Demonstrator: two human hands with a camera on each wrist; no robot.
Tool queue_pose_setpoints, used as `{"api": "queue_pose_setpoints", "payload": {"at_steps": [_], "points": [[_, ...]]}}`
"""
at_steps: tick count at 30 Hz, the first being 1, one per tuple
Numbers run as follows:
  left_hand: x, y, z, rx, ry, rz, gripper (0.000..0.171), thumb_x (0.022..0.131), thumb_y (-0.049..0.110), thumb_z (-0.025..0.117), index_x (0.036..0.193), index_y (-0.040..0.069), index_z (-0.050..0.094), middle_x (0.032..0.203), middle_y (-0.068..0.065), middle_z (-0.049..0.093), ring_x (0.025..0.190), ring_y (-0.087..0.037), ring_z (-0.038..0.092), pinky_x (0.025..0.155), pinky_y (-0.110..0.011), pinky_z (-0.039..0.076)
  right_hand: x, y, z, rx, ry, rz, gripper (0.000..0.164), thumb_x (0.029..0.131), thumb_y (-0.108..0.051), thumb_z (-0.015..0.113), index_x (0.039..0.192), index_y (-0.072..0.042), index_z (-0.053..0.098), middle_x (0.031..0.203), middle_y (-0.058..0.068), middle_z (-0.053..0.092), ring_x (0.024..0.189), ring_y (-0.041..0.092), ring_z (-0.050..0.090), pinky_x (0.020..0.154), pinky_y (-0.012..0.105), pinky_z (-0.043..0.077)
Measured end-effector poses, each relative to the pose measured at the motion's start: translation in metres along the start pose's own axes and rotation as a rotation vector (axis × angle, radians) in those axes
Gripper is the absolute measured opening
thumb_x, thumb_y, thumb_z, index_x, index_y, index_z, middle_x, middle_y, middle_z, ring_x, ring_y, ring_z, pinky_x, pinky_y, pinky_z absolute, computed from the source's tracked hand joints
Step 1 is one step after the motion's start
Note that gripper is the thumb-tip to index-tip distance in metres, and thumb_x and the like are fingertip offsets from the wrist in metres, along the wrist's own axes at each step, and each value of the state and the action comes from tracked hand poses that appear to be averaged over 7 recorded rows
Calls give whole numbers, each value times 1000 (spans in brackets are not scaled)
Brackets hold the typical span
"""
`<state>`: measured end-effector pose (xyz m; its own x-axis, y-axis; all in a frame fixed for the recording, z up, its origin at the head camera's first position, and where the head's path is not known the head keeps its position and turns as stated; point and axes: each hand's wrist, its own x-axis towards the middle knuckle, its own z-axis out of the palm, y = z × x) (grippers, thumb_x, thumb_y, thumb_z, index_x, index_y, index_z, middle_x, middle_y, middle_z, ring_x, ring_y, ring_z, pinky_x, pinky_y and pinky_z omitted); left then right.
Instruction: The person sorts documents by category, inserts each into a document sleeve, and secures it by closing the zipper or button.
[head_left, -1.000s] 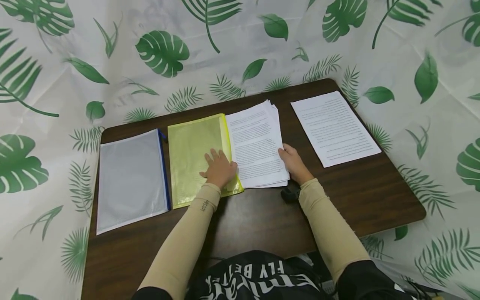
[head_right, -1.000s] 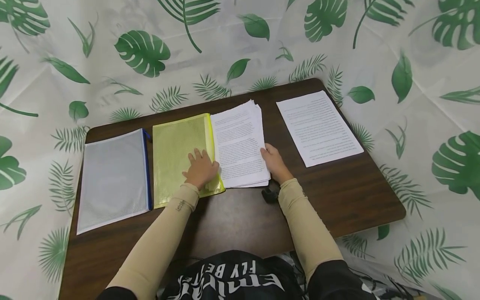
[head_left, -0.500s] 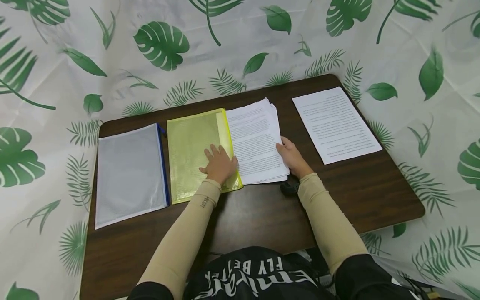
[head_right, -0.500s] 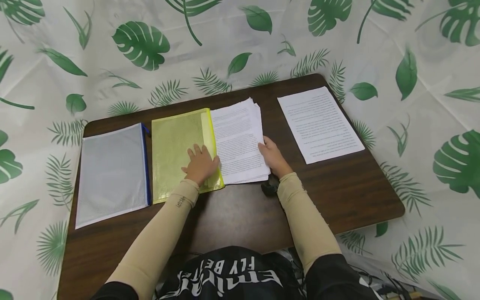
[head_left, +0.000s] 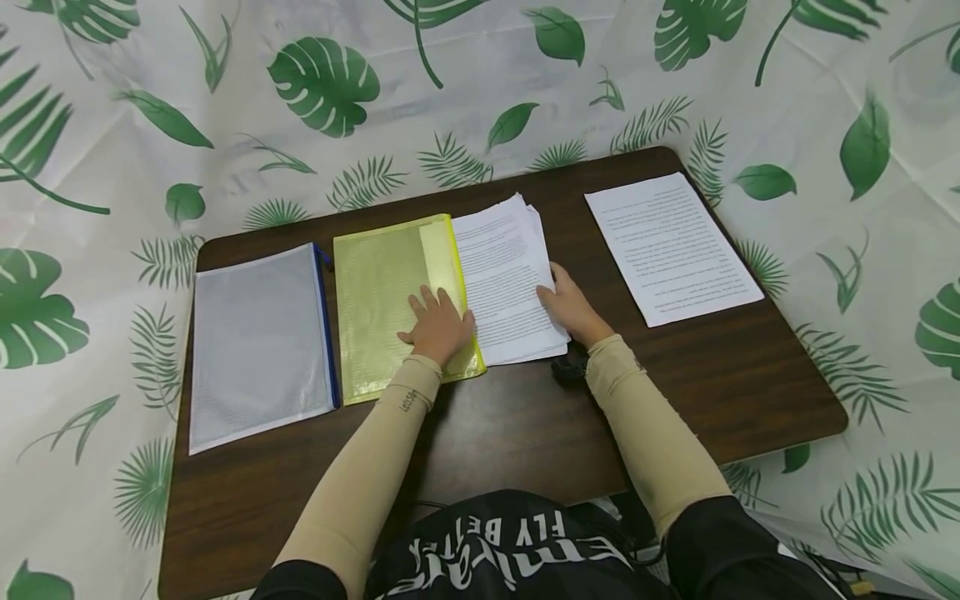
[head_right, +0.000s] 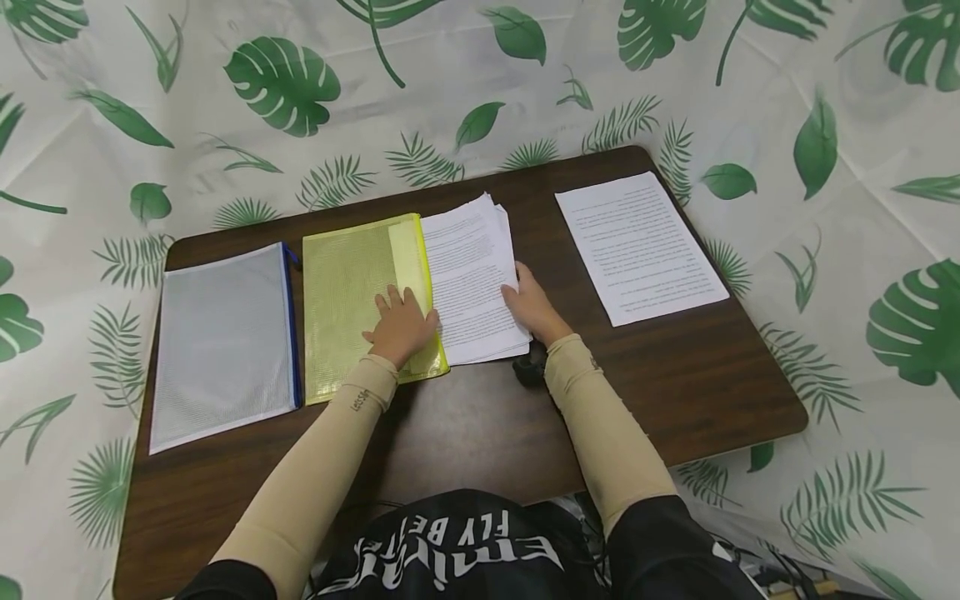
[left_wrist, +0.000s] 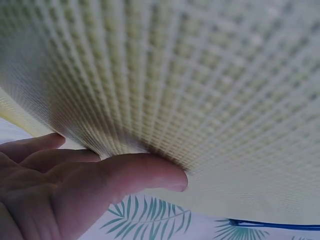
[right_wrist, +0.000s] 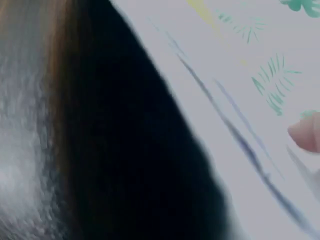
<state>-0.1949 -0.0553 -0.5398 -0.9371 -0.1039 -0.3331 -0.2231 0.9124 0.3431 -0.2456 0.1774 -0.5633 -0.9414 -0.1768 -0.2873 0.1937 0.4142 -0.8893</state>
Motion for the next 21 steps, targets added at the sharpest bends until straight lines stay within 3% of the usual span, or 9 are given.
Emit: {"api": "queue_pose_setpoints", "payload": {"at_steps": [3,7,13,21], "points": [[-1,0,-1,-6,-1,3,75,98,52,34,155,6,14,161,-20,-1,146,-44,-2,91,-82,24,-2,-4,1,-134,98,5,58,102,-19,43,154,-10,17,141,20,48,120,31,53,101,48,41],[-2,-1,-1,-1,0,9,75,99,51,34,155,6,14,161,-20,0,146,-45,-1,91,-82,24,-3,-5,3,-254,159,-24,52,103,-18,45,152,-9,29,135,18,54,119,31,55,97,47,46],[-3,-1,-2,-6,-2,11,75,99,50,36,155,5,15,161,-21,1,146,-45,0,90,-83,24,-1,-4,7,-223,119,-37,53,103,-15,45,153,-12,28,145,17,47,131,29,47,105,45,41],[-5,-2,-3,-11,-4,10,75,98,51,35,155,6,16,161,-21,1,146,-45,0,90,-82,24,4,-4,7,-191,148,3,57,101,-19,49,153,-14,27,142,16,48,118,30,56,95,45,47]]}}
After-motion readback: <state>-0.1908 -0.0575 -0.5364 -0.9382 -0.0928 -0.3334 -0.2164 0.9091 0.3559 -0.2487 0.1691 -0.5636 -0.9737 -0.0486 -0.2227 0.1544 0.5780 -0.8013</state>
